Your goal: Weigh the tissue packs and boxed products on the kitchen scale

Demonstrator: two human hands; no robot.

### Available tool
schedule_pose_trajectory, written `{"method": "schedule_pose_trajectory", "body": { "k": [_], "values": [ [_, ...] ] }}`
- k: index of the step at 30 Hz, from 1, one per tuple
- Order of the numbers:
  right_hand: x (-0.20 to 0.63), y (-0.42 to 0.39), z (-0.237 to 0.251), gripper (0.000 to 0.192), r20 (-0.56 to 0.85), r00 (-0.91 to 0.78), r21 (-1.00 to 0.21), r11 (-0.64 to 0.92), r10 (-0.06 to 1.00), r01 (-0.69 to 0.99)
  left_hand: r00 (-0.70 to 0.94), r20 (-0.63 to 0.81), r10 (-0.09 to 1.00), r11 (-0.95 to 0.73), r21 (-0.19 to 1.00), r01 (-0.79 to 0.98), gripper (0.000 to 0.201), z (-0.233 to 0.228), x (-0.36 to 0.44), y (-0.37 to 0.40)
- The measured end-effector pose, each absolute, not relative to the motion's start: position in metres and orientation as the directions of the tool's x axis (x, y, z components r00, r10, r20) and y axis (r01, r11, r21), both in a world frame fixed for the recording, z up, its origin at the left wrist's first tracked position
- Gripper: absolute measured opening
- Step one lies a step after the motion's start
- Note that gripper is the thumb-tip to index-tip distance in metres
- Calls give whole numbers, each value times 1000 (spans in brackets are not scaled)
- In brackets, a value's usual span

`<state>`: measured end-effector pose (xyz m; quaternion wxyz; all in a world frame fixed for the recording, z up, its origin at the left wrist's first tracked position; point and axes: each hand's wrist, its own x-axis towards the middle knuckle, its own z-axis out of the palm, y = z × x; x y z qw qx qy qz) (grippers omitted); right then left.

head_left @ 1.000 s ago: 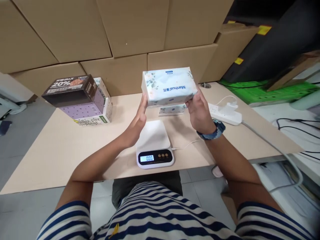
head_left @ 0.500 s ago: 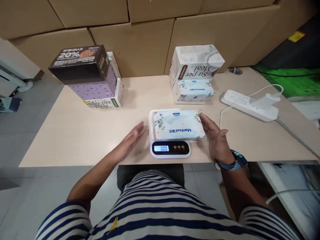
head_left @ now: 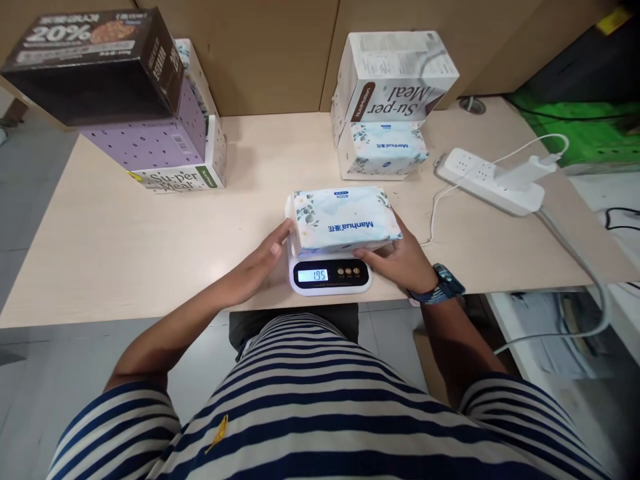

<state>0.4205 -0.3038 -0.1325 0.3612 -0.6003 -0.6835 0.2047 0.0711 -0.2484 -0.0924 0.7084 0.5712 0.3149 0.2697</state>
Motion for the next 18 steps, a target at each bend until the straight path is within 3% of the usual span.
{"method": "schedule_pose_trajectory", "body": {
  "k": [3, 8, 18],
  "values": [
    [421, -315, -142, 115, 246, 16, -692, 164, 969, 703, 606, -171, 777, 188, 981, 36, 78, -103, 67, -246],
    [420, -331, -146, 91, 374, 26, -579, 212, 927, 787, 524, -188, 831, 285, 952, -111, 84, -106, 73, -238],
    [417, -329, -146, 92, 303, 69, -640, 149, 951, 753, 482, -260, 837, 376, 913, -160, 72, -100, 76, -233]
  ]
}}
